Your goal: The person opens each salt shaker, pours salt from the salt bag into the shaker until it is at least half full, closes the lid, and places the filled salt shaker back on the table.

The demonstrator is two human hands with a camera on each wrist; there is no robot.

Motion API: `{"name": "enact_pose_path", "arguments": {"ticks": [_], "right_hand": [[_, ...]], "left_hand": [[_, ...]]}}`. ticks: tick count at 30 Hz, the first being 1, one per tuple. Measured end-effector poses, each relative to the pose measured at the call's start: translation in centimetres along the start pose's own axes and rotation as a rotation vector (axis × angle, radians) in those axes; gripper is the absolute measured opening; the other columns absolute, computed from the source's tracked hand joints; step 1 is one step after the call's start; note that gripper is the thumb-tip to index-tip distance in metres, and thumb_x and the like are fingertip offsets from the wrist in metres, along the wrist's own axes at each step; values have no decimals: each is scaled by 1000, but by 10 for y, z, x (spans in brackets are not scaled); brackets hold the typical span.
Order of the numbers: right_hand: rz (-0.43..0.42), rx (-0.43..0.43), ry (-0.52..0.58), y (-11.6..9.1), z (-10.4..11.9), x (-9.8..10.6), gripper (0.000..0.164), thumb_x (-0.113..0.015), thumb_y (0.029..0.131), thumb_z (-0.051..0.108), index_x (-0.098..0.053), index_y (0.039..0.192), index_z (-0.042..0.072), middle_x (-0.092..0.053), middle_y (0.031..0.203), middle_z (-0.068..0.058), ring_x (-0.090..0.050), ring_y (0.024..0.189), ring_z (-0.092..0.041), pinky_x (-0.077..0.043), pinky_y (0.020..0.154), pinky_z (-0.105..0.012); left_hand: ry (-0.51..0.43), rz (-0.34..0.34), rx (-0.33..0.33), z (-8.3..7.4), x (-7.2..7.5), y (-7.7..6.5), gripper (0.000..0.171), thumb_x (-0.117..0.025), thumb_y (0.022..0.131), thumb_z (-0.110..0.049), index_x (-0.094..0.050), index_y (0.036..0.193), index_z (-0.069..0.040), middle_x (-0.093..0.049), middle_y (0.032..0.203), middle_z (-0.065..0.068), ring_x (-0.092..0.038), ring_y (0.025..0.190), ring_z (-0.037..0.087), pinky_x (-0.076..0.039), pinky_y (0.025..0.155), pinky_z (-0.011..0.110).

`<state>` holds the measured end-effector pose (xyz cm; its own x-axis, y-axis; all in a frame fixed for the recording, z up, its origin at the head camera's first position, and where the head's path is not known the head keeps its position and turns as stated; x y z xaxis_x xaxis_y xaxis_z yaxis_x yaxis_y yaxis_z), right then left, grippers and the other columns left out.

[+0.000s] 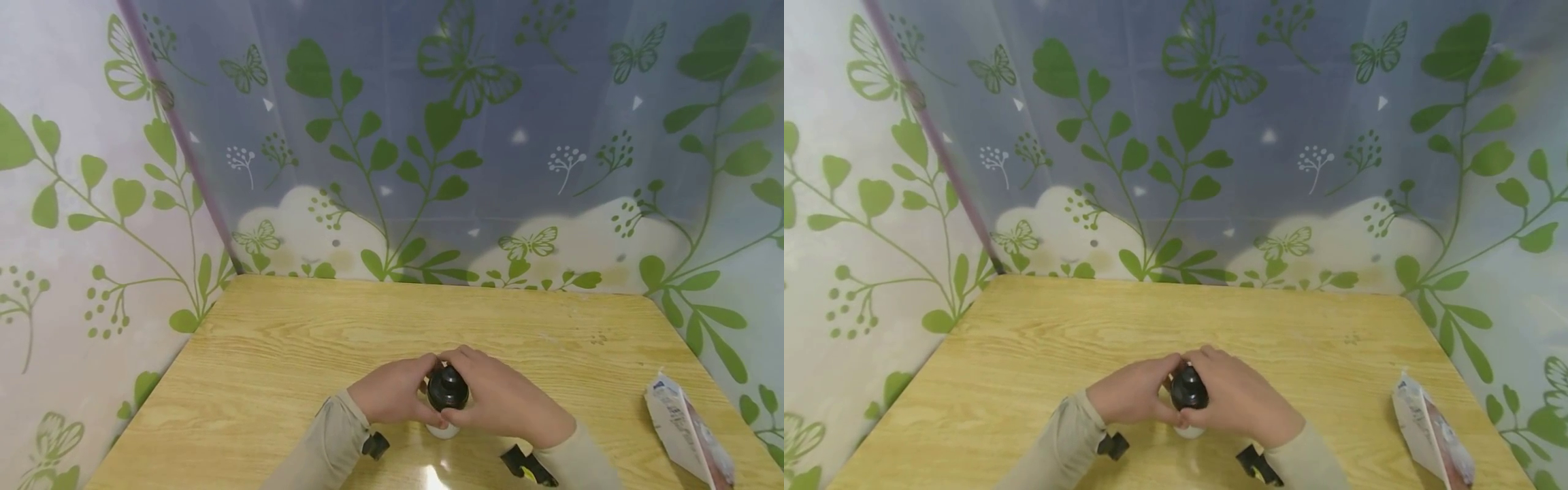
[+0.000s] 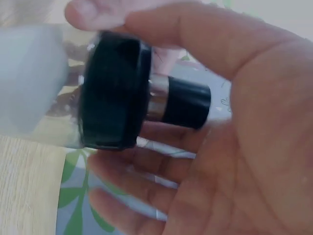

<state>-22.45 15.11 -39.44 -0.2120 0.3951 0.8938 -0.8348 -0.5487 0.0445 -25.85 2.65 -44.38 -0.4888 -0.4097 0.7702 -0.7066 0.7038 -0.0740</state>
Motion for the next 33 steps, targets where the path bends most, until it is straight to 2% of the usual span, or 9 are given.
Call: {"name": "enact_pose_path", "arguments": {"ticks": [4,10,16,20,26,30,33], "right_hand": [[39,47,69,-2,2,0,70,-80,90,23,-46,151,11,-57,138,-1,-61,117,-16,-56,92,-38],[52,42,60,-3,-2,0,62,-80,92,22,-52,146,11,-59,140,0,-62,122,-17,-54,96,-41],[63,50,70,-1,-4,0,47,-82,91,26,-61,133,18,-61,118,10,-62,102,-6,-55,84,-33],[62,28,75,0,-7,0,47,-82,90,33,-63,130,18,-60,114,11,-60,97,-4,-54,80,-31],[7,7,86,4,-6,-2,46,-82,89,36,-66,128,17,-61,110,11,-60,92,-3,-53,77,-28],[-48,-19,87,5,-6,-3,41,-84,88,35,-68,122,18,-60,104,14,-60,91,-3,-53,78,-29],[-70,-49,92,6,-6,-6,39,-84,87,35,-69,119,19,-60,102,15,-61,91,-3,-53,79,-31]], "left_hand": [[-2,6,-6,0,0,0,78,-90,79,-46,-52,142,-21,-67,123,-11,-66,102,10,-53,85,26],[-20,11,8,0,1,-1,70,-89,79,-47,-55,136,-23,-67,119,-12,-65,105,7,-52,90,27],[-86,31,-5,1,-1,0,61,-88,81,-42,-57,132,-27,-67,122,-15,-62,114,3,-50,99,31],[-95,35,4,3,-1,1,59,-87,82,-41,-59,132,-26,-67,125,-14,-62,116,3,-50,100,31],[-43,3,29,9,1,2,60,-88,80,-46,-61,130,-26,-68,125,-13,-63,114,4,-51,97,31],[-3,-32,29,9,1,3,60,-89,78,-46,-61,127,-25,-70,119,-13,-64,104,1,-52,90,27],[-10,-59,37,9,-2,2,61,-92,76,-44,-62,125,-23,-70,113,-14,-64,96,-1,-53,85,25]]}}
Point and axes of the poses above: each hand's wrist, its own y-axis towards the middle knuckle, its own x-axis out of the back of the hand, z = x × y, the point moved 7 cm from there along y, towards the middle knuckle
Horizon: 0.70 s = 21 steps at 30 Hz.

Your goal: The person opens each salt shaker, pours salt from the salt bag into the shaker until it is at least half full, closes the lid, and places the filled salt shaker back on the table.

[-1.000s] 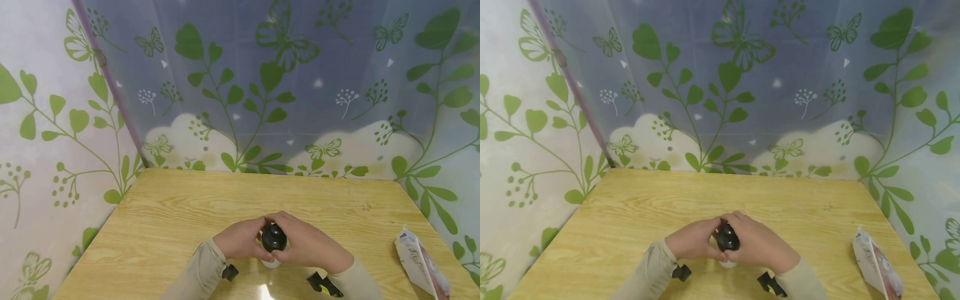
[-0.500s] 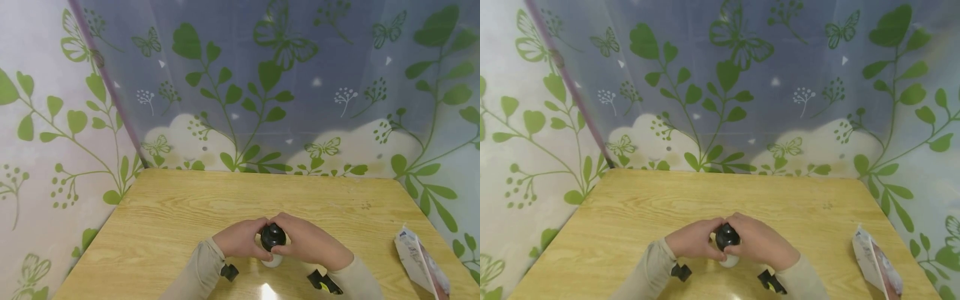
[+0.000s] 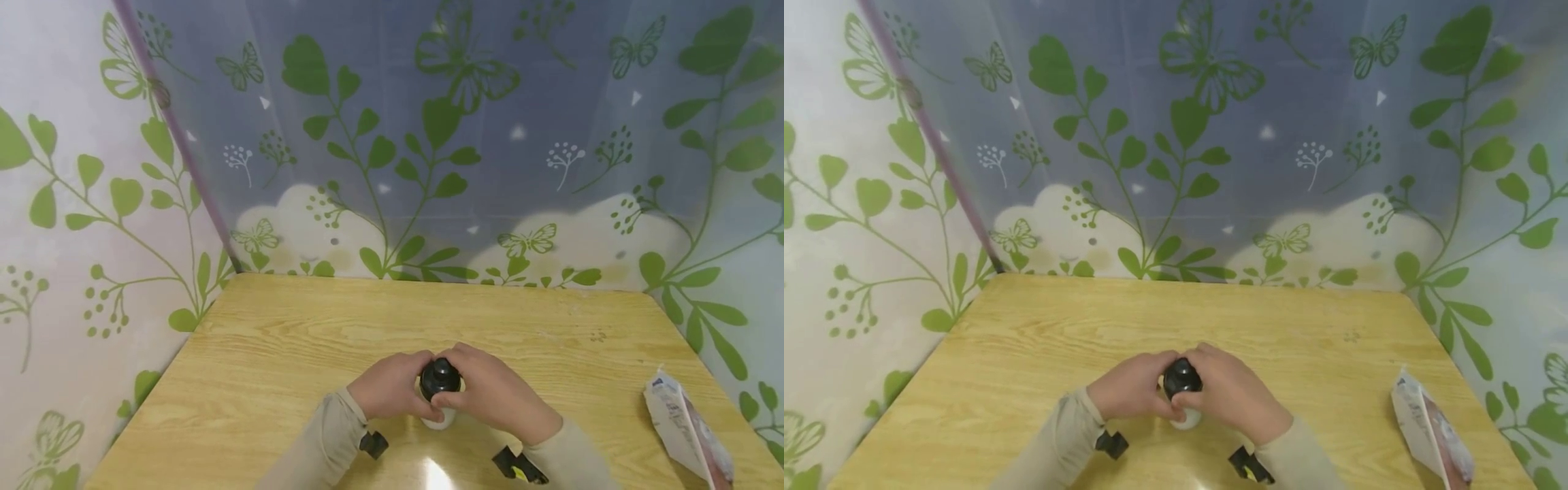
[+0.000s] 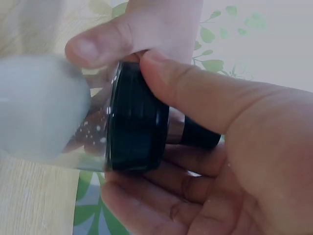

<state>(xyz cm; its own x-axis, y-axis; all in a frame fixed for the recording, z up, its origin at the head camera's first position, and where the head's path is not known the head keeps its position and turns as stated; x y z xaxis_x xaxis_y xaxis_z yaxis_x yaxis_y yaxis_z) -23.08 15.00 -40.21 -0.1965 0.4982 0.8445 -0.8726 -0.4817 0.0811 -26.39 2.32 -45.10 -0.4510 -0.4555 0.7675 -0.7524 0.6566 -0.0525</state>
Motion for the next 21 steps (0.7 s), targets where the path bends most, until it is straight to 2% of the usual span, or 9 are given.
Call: {"name": "enact_pose_path", "arguments": {"ticks": [6,11,13,15,18,21], "right_hand": [[-20,-66,13,0,1,3,40,-84,86,39,-70,119,20,-62,103,14,-60,89,-4,-52,77,-34],[-76,-87,-13,-3,7,4,40,-85,85,39,-72,117,21,-66,107,13,-63,91,-8,-52,77,-35],[-92,-99,-26,-3,8,4,40,-86,84,39,-72,118,21,-68,110,11,-67,97,-13,-54,80,-38],[-111,-121,-32,-4,7,2,42,-86,84,39,-72,119,20,-70,115,8,-68,111,-21,-55,86,-43],[-140,-155,-40,-7,6,-1,46,-86,84,39,-72,123,19,-71,124,1,-62,128,-32,-54,94,-50],[-159,-183,-45,-10,6,-6,49,-85,85,39,-71,126,17,-70,121,-1,-67,115,-28,-56,87,-46]], "left_hand": [[1,-76,25,-3,-2,0,63,-94,72,-42,-63,121,-19,-70,102,-14,-63,84,-2,-53,77,23],[6,-126,58,-3,-3,-2,63,-92,72,-42,-62,121,-17,-68,97,-11,-61,76,0,-52,70,23],[12,-139,71,-4,-4,-3,64,-92,72,-41,-62,122,-15,-68,96,-9,-60,74,0,-52,68,23],[31,-158,79,-5,-5,-3,64,-91,71,-39,-61,122,-13,-68,94,-8,-59,72,1,-51,66,23],[51,-194,91,-8,-7,-4,63,-90,70,-37,-61,121,-12,-69,93,-6,-60,71,2,-51,65,24],[39,-222,117,-7,-11,-7,62,-90,71,-36,-61,121,-12,-70,95,-5,-62,74,3,-53,68,25]]}}
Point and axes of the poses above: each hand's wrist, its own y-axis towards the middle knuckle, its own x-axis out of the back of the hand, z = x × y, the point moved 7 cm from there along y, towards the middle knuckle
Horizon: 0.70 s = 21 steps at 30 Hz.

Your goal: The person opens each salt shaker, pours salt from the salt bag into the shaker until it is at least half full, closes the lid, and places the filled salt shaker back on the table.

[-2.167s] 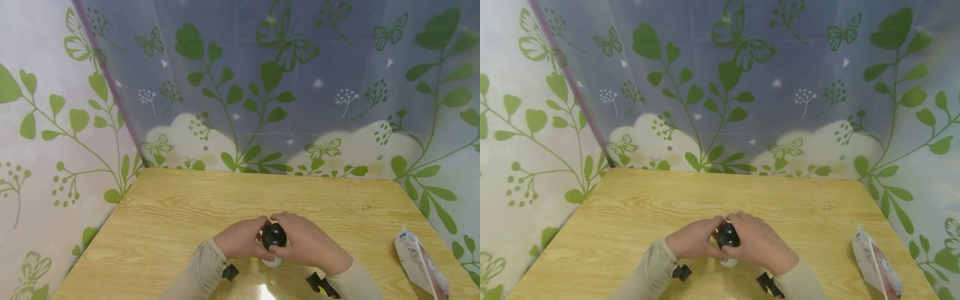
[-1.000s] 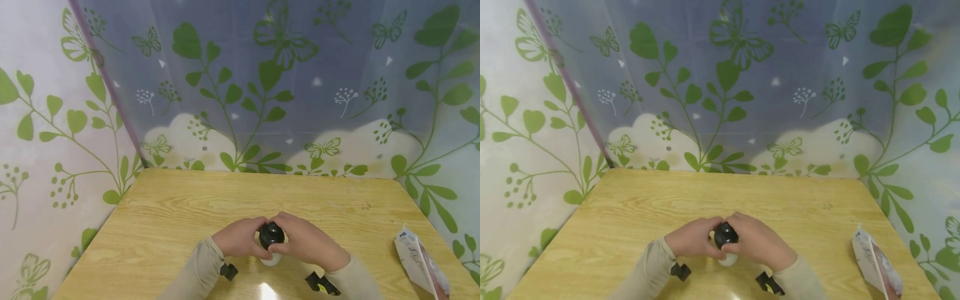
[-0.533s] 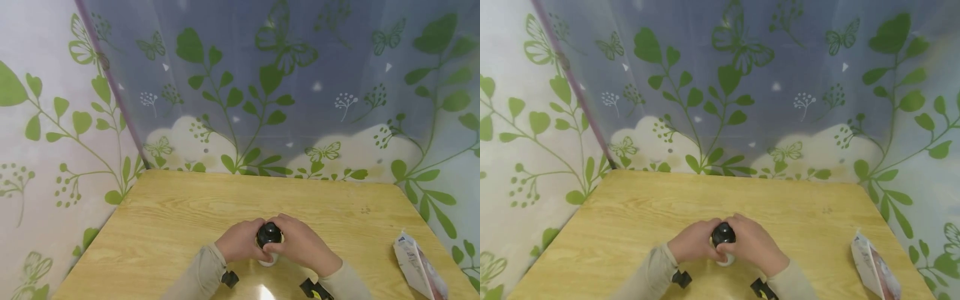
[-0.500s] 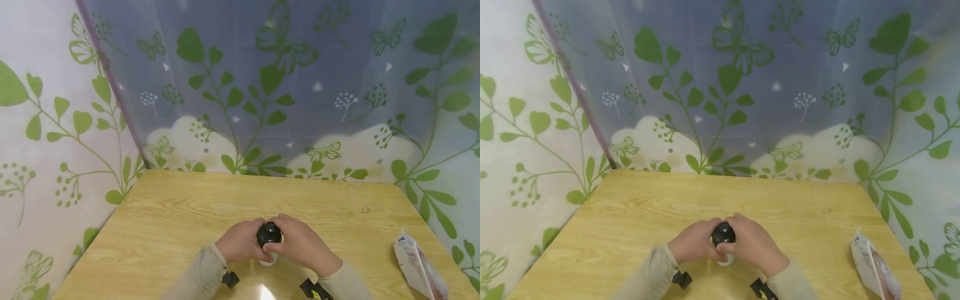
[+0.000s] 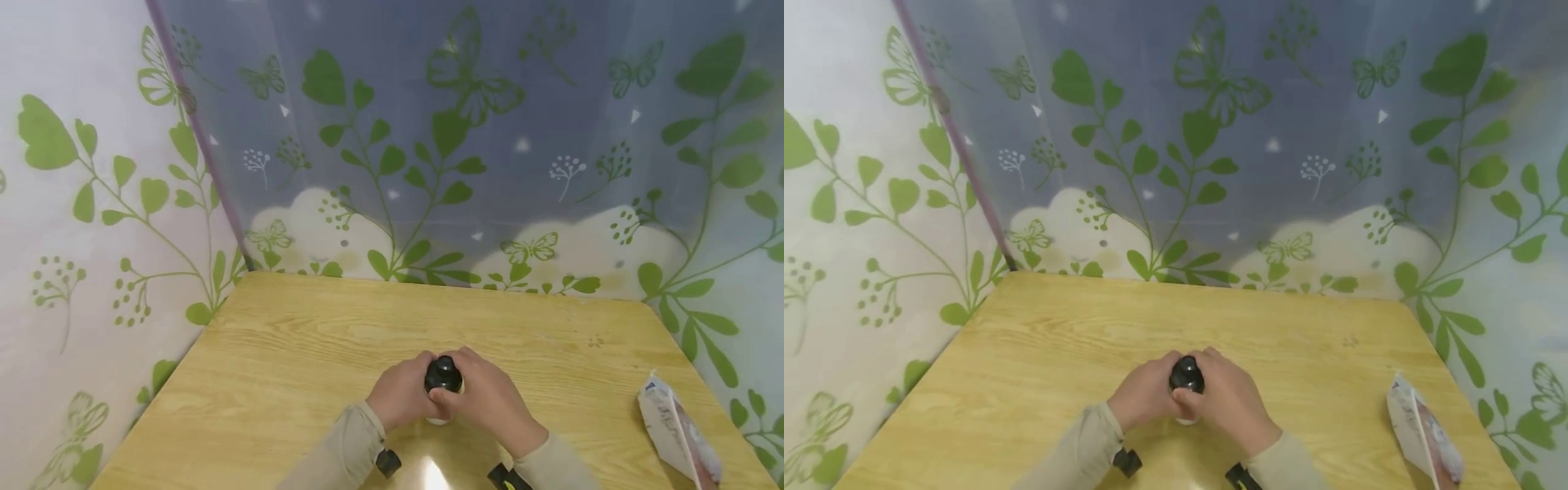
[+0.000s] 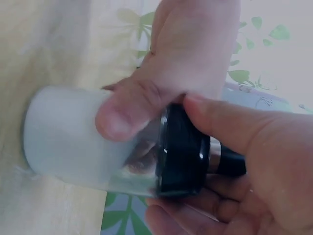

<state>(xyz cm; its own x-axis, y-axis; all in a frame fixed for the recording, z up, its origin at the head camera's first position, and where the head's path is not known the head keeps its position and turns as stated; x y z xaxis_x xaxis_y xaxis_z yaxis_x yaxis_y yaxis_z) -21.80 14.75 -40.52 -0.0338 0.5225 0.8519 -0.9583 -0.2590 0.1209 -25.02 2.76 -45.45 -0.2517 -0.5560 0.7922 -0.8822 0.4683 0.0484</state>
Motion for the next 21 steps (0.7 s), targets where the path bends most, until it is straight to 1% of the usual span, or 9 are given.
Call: {"name": "enact_pose_path", "arguments": {"ticks": [2,4,6,10,13,15,17,19,21], "right_hand": [[-10,-18,-6,-1,-3,-3,50,-85,85,41,-70,126,17,-69,115,1,-69,101,-19,-56,81,-41],[-23,-23,3,-2,-6,-6,50,-85,85,41,-70,126,16,-67,110,3,-64,87,-12,-53,73,-37],[-43,-22,30,-2,-10,-8,50,-85,86,40,-69,127,17,-67,110,4,-62,85,-10,-53,73,-35],[-74,-13,154,0,-23,-14,51,-83,89,36,-66,133,17,-67,120,3,-63,96,-10,-54,82,-34],[-55,-12,260,1,-36,-16,57,-82,90,33,-60,140,15,-63,132,1,-62,116,-15,-54,96,-39],[-39,-21,284,1,-46,-13,60,-80,92,31,-56,143,11,-60,138,-5,-60,122,-22,-52,101,-44],[-39,-41,270,-1,-57,-4,60,-78,94,28,-53,144,6,-58,140,-12,-58,125,-30,-50,102,-49],[-70,-64,188,-3,-70,8,57,-74,97,26,-52,143,2,-56,139,-16,-58,123,-34,-51,100,-52],[-122,-85,97,-5,-82,20,51,-69,99,24,-53,141,0,-56,137,-20,-57,123,-38,-51,97,-55]], "left_hand": [[-26,-4,19,2,-3,0,63,-90,71,-36,-61,122,-13,-71,97,-5,-64,76,4,-54,70,26],[-50,-7,34,5,-7,0,64,-91,71,-36,-61,122,-13,-72,99,-5,-66,79,5,-55,72,28],[-76,-9,39,8,-9,2,64,-91,71,-35,-61,123,-14,-72,101,-4,-67,82,7,-55,75,29],[-145,0,29,14,-13,10,63,-92,72,-34,-59,124,-16,-72,109,-2,-69,93,10,-55,84,33],[-220,27,25,18,-17,14,63,-92,75,-34,-57,125,-18,-71,117,-1,-68,103,13,-53,93,38],[-272,40,41,21,-19,16,66,-92,77,-37,-57,130,-19,-69,124,0,-66,113,17,-51,99,43],[-294,28,59,23,-20,18,71,-91,79,-40,-55,136,-19,-67,130,1,-64,119,21,-49,103,48],[-306,12,83,26,-20,19,79,-90,80,-43,-52,144,-19,-64,137,1,-61,126,24,-47,106,51],[-300,-4,103,31,-16,18,90,-88,80,-49,-45,153,-18,-58,146,4,-57,132,27,-45,108,53]]}}
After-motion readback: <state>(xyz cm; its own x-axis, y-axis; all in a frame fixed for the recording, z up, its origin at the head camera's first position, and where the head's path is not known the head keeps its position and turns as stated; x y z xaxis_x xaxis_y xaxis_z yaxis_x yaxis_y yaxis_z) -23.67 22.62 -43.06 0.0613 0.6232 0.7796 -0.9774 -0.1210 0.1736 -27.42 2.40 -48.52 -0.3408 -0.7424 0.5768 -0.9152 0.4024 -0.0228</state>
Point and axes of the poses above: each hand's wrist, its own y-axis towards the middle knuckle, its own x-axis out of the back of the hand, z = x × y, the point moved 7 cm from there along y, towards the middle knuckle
